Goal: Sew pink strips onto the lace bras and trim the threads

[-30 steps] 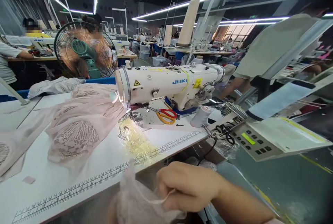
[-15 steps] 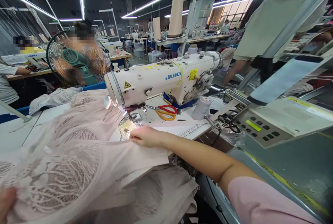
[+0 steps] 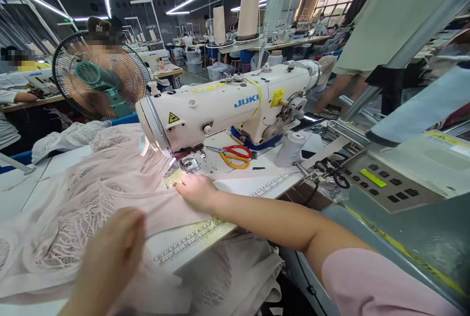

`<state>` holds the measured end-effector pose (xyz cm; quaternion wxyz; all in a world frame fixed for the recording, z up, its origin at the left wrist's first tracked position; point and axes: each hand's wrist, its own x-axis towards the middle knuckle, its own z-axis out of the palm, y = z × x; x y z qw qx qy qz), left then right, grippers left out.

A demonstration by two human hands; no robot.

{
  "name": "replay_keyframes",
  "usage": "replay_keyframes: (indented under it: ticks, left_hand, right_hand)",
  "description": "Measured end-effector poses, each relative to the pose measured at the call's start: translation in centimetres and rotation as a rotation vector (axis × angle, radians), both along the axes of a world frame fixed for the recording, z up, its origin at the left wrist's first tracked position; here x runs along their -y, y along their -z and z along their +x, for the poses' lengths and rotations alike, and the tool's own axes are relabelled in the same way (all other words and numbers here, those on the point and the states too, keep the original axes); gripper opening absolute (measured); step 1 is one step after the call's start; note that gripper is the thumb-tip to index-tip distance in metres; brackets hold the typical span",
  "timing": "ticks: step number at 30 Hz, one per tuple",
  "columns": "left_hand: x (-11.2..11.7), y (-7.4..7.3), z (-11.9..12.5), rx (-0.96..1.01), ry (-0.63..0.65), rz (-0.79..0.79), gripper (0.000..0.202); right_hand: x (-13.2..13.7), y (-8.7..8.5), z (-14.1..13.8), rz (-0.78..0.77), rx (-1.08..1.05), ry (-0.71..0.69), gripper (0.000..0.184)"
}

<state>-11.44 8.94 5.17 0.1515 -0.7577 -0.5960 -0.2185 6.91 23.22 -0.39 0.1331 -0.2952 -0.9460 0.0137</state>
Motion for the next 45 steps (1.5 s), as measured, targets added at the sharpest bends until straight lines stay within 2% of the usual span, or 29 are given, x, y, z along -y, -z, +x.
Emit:
replay_keyframes:
  ticks: [2,4,6,8,12,16,24,37,45]
  left_hand:
    - [-2.3,2.5,3.4,-0.013,0.085,-0.093,0.022]
    - [-4.4,4.6,5.3,-0.024,0.114,-0.112,0.029]
    - [-5.9,5.9,5.5,-0.022,0.128,-0.120,0.032]
    - [-6.4,6.5,4.8,-0.015,0.143,-0.129,0.033]
    - [-6.6,6.4,3.6,-0.137,0.087,-0.181,0.041]
    - [-7.4,6.1,3.8,-0.170,0.016,-0.208,0.046]
    - [-9.5,6.1,4.7,-0.175,-0.042,-0.234,0.047]
    - [-10.6,4.7,5.2,-0.190,-0.072,-0.283,0.038]
    - [-11.3,5.5,4.5,-0.171,-0.049,-0.239,0.043]
  right_hand:
    - [0.2,0.0,0.5,0.005,0.010,-0.007,0.016]
    - [0.7,-0.2,1.5,0.016,0.022,-0.038,0.018]
    - [1.4,-0.3,3.0,0.026,0.047,-0.091,0.020]
    - [2.0,-0.2,4.9,0.016,0.034,-0.166,0.021]
    - [2.9,0.8,7.9,-0.031,-0.124,-0.292,0.022]
    - [3.3,1.8,9.0,-0.048,-0.188,-0.305,0.028]
    - [3.1,2.6,8.9,-0.084,-0.220,-0.303,0.033]
    - [3.0,2.2,8.3,-0.089,-0.230,-0.318,0.031]
    - [3.0,1.8,7.6,-0.083,-0.207,-0.303,0.031]
